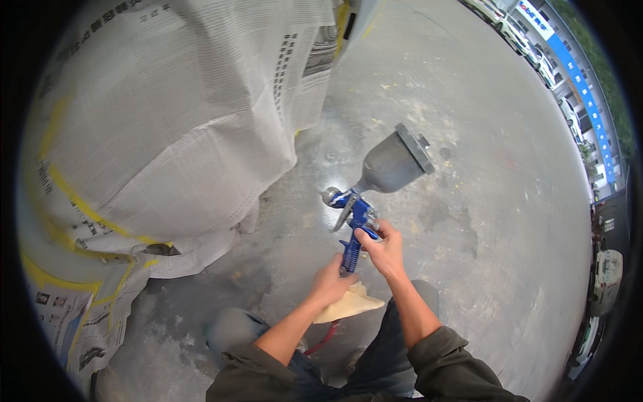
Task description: The person uses a spray gun to apply paint to a car's rear fender, which is masked with newspaper and tape. They wipe the surface with a cloth between passes, refill the spray gun from a paint can, and continue spraying the fender area.
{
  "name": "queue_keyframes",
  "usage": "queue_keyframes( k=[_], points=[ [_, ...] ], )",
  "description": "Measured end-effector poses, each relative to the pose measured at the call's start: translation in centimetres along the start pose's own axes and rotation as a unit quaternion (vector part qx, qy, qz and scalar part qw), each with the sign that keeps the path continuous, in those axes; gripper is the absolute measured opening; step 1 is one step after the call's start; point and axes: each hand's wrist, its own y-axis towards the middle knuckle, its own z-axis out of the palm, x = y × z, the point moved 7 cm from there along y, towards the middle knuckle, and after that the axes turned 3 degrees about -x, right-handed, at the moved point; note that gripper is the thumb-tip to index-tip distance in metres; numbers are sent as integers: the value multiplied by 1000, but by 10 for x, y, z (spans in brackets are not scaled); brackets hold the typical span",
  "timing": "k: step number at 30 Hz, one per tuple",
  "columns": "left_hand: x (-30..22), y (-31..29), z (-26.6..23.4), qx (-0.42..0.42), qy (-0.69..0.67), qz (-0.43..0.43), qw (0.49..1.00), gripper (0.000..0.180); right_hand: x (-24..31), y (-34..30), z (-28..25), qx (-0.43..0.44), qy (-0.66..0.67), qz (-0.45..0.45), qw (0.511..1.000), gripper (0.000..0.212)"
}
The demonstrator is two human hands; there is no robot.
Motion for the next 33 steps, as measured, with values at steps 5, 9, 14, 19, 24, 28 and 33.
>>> queue_keyframes(
  k=[5,9,14,19,24,28,33],
  points=[
    [-7,2,1,7,-38,24,999,44,15,8,-37,-6,-54,-2,999,21],
    [-6,4,2,21,-49,21,998,39,30,12,-40,-20,-41,-47,998,21],
    [-7,3,7,26,-61,38,997,38,36,25,-41,-34,-131,-47,990,25],
    [-13,1,7,37,-56,42,997,35,26,26,-43,-15,-142,-5,990,24],
    [-25,-4,-1,36,-35,31,998,36,50,8,-45,-70,-84,-127,986,22],
    [-8,1,10,33,-63,30,997,39,35,6,-43,-64,-211,-135,966,22],
    [0,6,12,31,-76,31,996,40,42,3,-45,-68,-178,-85,978,27]
  ],
)
